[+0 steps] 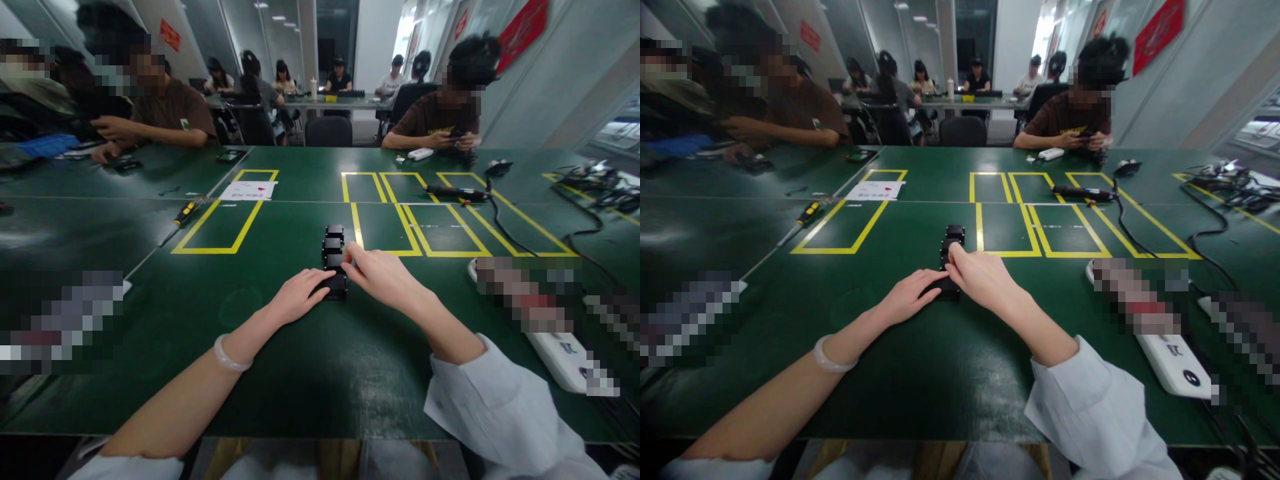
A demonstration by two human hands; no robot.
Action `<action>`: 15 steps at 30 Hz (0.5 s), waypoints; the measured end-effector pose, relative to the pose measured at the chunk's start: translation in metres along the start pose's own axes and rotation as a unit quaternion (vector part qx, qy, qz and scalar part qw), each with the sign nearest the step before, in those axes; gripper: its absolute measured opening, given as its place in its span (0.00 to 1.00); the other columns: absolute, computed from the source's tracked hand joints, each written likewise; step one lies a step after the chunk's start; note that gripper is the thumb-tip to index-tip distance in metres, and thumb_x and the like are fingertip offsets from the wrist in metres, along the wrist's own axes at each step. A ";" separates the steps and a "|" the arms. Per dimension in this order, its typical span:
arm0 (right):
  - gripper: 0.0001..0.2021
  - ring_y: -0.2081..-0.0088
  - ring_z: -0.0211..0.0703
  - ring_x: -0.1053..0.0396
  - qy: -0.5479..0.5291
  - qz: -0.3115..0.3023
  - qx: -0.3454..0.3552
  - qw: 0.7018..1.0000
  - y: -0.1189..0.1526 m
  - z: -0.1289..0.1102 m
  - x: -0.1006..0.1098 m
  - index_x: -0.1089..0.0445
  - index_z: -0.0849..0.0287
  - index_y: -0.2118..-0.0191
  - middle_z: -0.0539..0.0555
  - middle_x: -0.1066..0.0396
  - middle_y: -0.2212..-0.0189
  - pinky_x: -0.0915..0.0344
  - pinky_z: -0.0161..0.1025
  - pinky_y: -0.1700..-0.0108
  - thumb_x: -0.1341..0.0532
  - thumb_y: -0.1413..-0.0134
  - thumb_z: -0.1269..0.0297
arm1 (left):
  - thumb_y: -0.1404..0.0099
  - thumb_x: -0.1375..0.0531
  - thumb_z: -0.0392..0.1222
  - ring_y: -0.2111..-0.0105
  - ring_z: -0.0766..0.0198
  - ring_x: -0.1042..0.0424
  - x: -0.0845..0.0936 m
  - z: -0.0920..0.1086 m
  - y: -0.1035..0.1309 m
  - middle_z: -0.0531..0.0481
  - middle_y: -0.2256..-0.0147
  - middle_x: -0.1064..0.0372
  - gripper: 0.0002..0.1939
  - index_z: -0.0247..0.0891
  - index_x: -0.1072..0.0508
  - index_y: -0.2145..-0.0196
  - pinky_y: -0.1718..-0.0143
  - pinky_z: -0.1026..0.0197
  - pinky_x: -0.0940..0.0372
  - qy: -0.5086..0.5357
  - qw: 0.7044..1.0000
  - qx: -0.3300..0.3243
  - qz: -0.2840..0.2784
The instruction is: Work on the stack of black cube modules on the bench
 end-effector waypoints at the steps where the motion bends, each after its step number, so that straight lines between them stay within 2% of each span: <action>1: 0.10 0.74 0.38 0.35 0.000 0.000 0.001 1.000 0.000 0.000 -0.001 0.40 0.58 0.58 0.51 0.29 0.73 0.55 0.33 0.74 0.52 0.37 0.59 | 0.29 0.53 0.47 0.50 0.58 0.36 0.000 0.000 0.000 0.47 0.49 0.35 0.20 0.43 0.40 0.42 0.48 0.54 0.40 -0.001 1.000 0.000 0.001; 11: 0.08 0.73 0.38 0.35 -0.003 0.002 0.000 1.000 0.000 -0.001 0.000 0.40 0.58 0.57 0.52 0.29 0.70 0.55 0.34 0.74 0.51 0.39 0.64 | 0.29 0.54 0.48 0.50 0.58 0.36 0.001 0.001 0.001 0.47 0.49 0.35 0.21 0.44 0.41 0.41 0.48 0.54 0.39 -0.002 1.000 0.007 -0.006; 15: 0.09 0.73 0.38 0.35 -0.002 -0.001 -0.006 1.000 0.000 -0.002 0.000 0.40 0.58 0.57 0.52 0.29 0.71 0.55 0.34 0.74 0.52 0.37 0.62 | 0.29 0.54 0.47 0.51 0.58 0.36 0.001 0.001 0.001 0.47 0.49 0.35 0.21 0.44 0.41 0.41 0.49 0.53 0.39 0.002 1.000 0.006 -0.002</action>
Point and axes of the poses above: each hand's wrist, its own y-axis away from the middle knuckle, its own x-axis out of the back of the hand, z = x × y, the point moved 5 cm from there along -y, towards the middle knuckle
